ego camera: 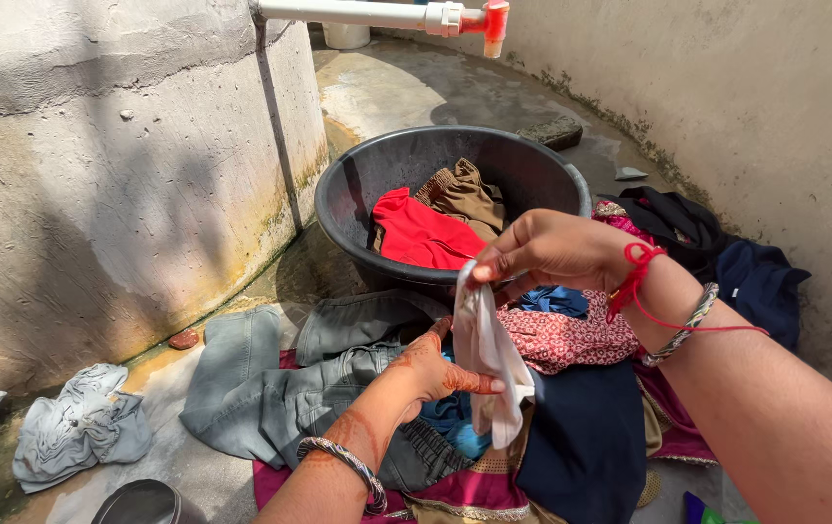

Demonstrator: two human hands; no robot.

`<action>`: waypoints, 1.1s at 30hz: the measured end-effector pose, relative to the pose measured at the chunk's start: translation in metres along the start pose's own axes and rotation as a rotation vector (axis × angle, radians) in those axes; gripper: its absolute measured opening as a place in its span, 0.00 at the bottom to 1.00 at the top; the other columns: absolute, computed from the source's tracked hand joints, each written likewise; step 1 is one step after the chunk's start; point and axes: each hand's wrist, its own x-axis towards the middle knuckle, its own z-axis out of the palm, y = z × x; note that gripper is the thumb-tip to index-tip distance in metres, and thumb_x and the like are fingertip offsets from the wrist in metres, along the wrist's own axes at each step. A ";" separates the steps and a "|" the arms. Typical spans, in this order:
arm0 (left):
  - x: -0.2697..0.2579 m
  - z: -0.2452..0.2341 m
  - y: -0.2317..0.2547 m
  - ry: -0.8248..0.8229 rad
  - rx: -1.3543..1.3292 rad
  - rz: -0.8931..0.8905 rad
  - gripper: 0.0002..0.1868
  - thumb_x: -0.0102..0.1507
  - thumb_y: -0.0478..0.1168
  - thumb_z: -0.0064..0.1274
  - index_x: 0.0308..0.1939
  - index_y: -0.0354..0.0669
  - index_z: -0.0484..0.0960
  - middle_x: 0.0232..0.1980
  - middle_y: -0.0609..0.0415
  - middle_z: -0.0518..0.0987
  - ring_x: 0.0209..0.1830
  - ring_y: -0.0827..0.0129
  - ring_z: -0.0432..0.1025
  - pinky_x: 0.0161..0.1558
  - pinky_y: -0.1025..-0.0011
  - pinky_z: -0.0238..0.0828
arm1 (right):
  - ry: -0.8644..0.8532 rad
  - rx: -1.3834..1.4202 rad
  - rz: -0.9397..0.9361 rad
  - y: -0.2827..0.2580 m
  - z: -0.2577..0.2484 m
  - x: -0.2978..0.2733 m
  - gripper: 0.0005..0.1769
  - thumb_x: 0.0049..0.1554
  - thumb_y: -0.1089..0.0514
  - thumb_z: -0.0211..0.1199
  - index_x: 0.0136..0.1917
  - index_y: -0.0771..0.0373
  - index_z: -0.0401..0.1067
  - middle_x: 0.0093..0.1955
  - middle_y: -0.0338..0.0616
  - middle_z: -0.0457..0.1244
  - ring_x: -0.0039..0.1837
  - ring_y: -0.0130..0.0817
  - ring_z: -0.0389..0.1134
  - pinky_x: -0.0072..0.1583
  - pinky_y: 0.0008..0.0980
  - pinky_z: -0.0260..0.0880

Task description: The person sorts various items of clothing by picking them up from the floor, shaking them out, and placing them into a black plastic basin.

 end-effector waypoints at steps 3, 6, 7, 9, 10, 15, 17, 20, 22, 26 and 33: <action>0.009 0.014 -0.002 -0.006 -0.209 0.075 0.44 0.50 0.46 0.71 0.69 0.43 0.72 0.56 0.50 0.81 0.54 0.66 0.73 0.52 0.66 0.71 | 0.020 0.180 -0.194 -0.041 -0.002 -0.011 0.16 0.56 0.59 0.66 0.55 0.73 0.78 0.52 0.47 0.73 0.55 0.35 0.74 0.61 0.37 0.76; 0.024 0.009 0.002 0.180 -0.381 0.247 0.28 0.61 0.46 0.62 0.64 0.41 0.77 0.51 0.50 0.82 0.48 0.69 0.73 0.48 0.68 0.70 | 0.189 0.140 -0.427 -0.071 0.005 -0.020 0.17 0.62 0.57 0.65 0.58 0.72 0.77 0.52 0.43 0.71 0.53 0.30 0.71 0.55 0.33 0.73; 0.027 0.007 0.004 0.324 -0.391 0.391 0.22 0.65 0.42 0.59 0.62 0.43 0.77 0.51 0.53 0.83 0.48 0.73 0.73 0.50 0.73 0.70 | 0.277 0.064 -0.467 -0.075 0.009 -0.021 0.19 0.60 0.56 0.66 0.60 0.71 0.76 0.52 0.41 0.71 0.54 0.27 0.71 0.56 0.31 0.74; 0.024 -0.006 0.007 0.407 -0.489 0.412 0.24 0.61 0.38 0.58 0.61 0.44 0.71 0.52 0.54 0.81 0.48 0.73 0.74 0.48 0.72 0.73 | 0.366 -0.011 -0.506 -0.076 0.015 -0.019 0.23 0.58 0.55 0.67 0.63 0.70 0.75 0.53 0.38 0.71 0.54 0.24 0.71 0.56 0.28 0.75; 0.021 -0.013 0.009 0.490 -0.589 0.431 0.27 0.58 0.34 0.57 0.60 0.44 0.66 0.52 0.56 0.80 0.47 0.73 0.75 0.46 0.71 0.76 | 0.337 -0.151 -0.414 -0.073 0.018 -0.017 0.29 0.55 0.54 0.69 0.67 0.66 0.72 0.52 0.40 0.70 0.51 0.25 0.69 0.51 0.29 0.72; -0.009 -0.039 0.046 0.195 -0.921 0.454 0.20 0.60 0.32 0.58 0.56 0.33 0.74 0.49 0.46 0.81 0.46 0.60 0.76 0.45 0.63 0.77 | 0.044 -0.804 -0.432 -0.039 0.038 -0.002 0.58 0.46 0.50 0.85 0.81 0.62 0.56 0.58 0.44 0.65 0.58 0.28 0.67 0.53 0.30 0.73; -0.027 -0.043 0.067 -0.041 -0.969 0.534 0.21 0.61 0.32 0.57 0.57 0.29 0.76 0.50 0.46 0.81 0.48 0.59 0.75 0.47 0.63 0.75 | 0.099 -0.612 -0.164 -0.032 0.046 0.004 0.54 0.43 0.57 0.77 0.78 0.56 0.54 0.57 0.38 0.66 0.54 0.27 0.71 0.48 0.29 0.77; -0.049 -0.042 0.095 -0.135 -0.839 0.526 0.26 0.59 0.31 0.58 0.62 0.34 0.74 0.55 0.50 0.80 0.55 0.67 0.75 0.58 0.68 0.72 | 0.218 -0.281 -0.102 -0.038 0.032 0.008 0.43 0.47 0.61 0.67 0.76 0.57 0.61 0.55 0.50 0.69 0.49 0.37 0.70 0.42 0.35 0.73; -0.052 -0.040 0.107 0.037 -0.496 0.774 0.36 0.59 0.33 0.61 0.72 0.33 0.70 0.66 0.49 0.75 0.65 0.65 0.68 0.65 0.68 0.65 | 0.396 -0.163 -0.209 -0.043 0.018 0.015 0.38 0.52 0.61 0.63 0.76 0.64 0.64 0.59 0.52 0.68 0.53 0.38 0.71 0.46 0.34 0.74; -0.042 -0.046 0.104 0.169 -0.549 0.755 0.46 0.57 0.36 0.63 0.77 0.38 0.57 0.79 0.56 0.58 0.80 0.71 0.49 0.71 0.66 0.62 | 0.435 0.191 -0.753 -0.038 -0.014 0.022 0.39 0.60 0.62 0.60 0.79 0.67 0.47 0.69 0.48 0.62 0.68 0.34 0.67 0.66 0.30 0.72; -0.016 -0.042 0.076 0.200 -0.433 0.620 0.42 0.59 0.40 0.62 0.75 0.35 0.62 0.78 0.44 0.66 0.81 0.62 0.55 0.74 0.64 0.50 | 0.575 -0.302 -0.489 0.027 -0.062 0.034 0.44 0.52 0.65 0.67 0.78 0.69 0.52 0.73 0.51 0.57 0.72 0.36 0.62 0.65 0.34 0.70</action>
